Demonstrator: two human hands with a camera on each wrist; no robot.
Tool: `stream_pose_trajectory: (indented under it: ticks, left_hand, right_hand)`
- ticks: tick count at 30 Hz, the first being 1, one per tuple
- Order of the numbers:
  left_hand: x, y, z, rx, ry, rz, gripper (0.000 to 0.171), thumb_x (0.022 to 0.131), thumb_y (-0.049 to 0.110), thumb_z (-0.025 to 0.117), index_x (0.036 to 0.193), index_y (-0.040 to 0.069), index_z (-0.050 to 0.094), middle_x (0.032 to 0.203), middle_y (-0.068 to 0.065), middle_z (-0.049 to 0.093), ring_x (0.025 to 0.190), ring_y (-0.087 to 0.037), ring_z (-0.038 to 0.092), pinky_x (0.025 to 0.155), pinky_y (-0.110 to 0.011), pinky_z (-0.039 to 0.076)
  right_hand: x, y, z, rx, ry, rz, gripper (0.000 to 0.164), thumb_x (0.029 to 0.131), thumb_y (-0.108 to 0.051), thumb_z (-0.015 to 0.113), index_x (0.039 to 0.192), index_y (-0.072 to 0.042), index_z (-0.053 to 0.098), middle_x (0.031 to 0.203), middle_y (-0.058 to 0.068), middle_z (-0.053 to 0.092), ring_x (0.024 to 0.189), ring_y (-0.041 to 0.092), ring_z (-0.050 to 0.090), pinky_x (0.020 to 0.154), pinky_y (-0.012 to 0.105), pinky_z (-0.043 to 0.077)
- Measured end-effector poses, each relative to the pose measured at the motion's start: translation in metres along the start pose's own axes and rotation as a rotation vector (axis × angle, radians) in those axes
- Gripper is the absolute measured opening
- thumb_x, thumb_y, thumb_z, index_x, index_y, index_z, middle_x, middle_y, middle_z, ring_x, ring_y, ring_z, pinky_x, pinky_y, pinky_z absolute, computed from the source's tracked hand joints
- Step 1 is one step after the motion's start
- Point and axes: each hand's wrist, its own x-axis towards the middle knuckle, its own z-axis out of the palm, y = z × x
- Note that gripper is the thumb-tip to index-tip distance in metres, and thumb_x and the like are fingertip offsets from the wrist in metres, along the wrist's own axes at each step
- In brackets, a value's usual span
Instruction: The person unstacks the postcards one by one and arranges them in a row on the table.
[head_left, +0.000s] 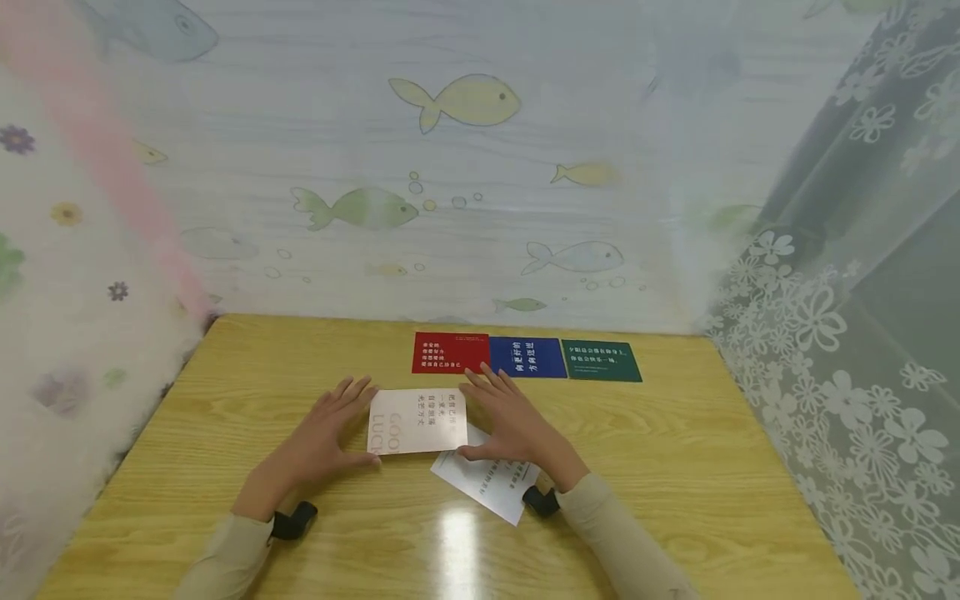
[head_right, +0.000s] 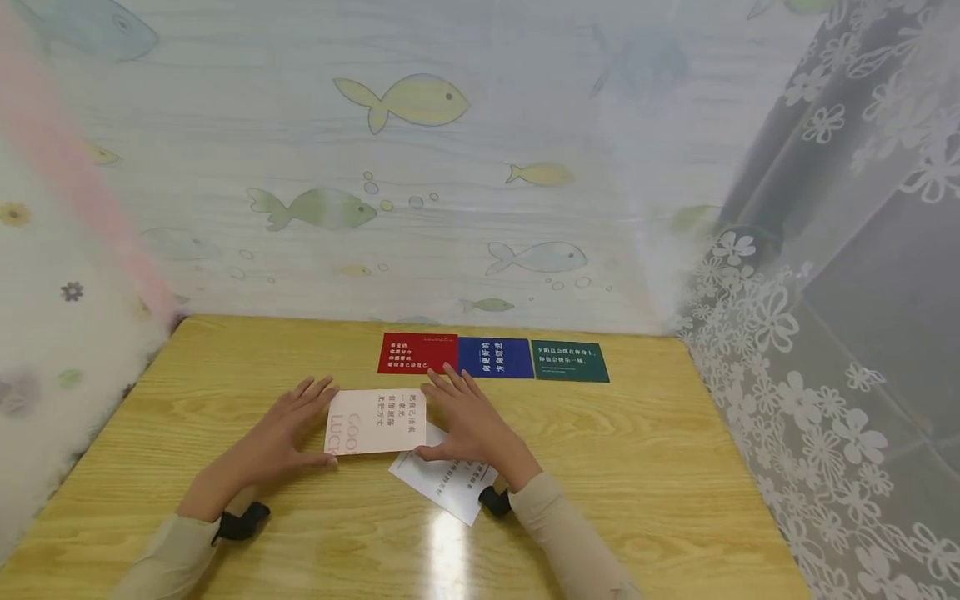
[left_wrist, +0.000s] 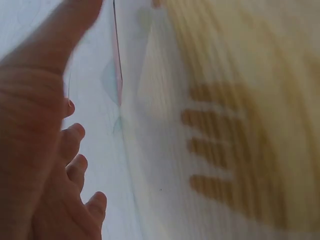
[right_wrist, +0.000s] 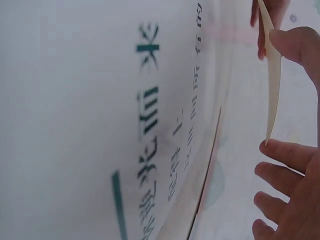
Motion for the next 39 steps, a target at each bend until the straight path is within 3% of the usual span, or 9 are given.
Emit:
stream_pose_trajectory:
  ticks: [10,18,24,30,39]
  left_hand:
    - [0.013,-0.012,-0.01,-0.026,-0.017,0.011,0.104,0.079,0.042,0.085,0.159,0.002,0.031,0.166,-0.024,0.022,0.151,-0.053,0.013,0.116,-0.076,0.012]
    - [0.026,-0.028,-0.019,0.032,-0.029,0.004,0.103,0.08,0.045,0.084,0.158,0.001,0.032,0.166,-0.024,0.023,0.152,-0.051,0.012,0.117,-0.076,0.006]
    - [0.037,-0.047,-0.027,0.032,-0.072,-0.033,0.103,0.082,0.045,0.082,0.159,0.001,0.029,0.165,-0.026,0.021,0.152,-0.053,0.009,0.116,-0.078,0.005]
    - [0.051,-0.063,-0.048,0.051,-0.124,-0.072,0.103,0.084,0.043,0.081,0.159,-0.001,0.026,0.165,-0.029,0.018,0.151,-0.056,0.006,0.115,-0.079,0.004]
    - [0.073,-0.085,-0.064,0.167,-0.186,-0.107,0.103,0.084,0.044,0.082,0.158,-0.002,0.028,0.162,-0.033,0.022,0.148,-0.059,0.01,0.113,-0.08,0.01]
  right_hand:
    - [0.021,-0.001,-0.007,-0.024,-0.08,0.062,0.097,0.08,-0.062,0.076,0.155,-0.01,0.043,0.163,0.011,0.037,0.157,0.035,0.016,0.129,0.049,0.011]
    - [0.043,-0.002,-0.013,-0.051,-0.107,0.08,0.096,0.081,-0.062,0.075,0.155,-0.01,0.042,0.164,0.012,0.034,0.157,0.033,0.015,0.129,0.048,0.008]
    - [0.07,0.003,-0.008,-0.046,-0.144,0.124,0.096,0.081,-0.066,0.073,0.157,-0.016,0.041,0.167,0.007,0.03,0.158,0.028,0.012,0.13,0.044,0.008]
    - [0.103,0.007,-0.006,-0.026,-0.159,0.132,0.097,0.081,-0.068,0.072,0.158,-0.019,0.039,0.167,0.006,0.031,0.158,0.028,0.017,0.129,0.045,0.012]
    - [0.144,0.015,0.008,-0.156,-0.159,0.108,0.1,0.079,-0.077,0.067,0.157,-0.02,0.041,0.162,0.003,0.04,0.153,0.026,0.03,0.128,0.046,0.02]
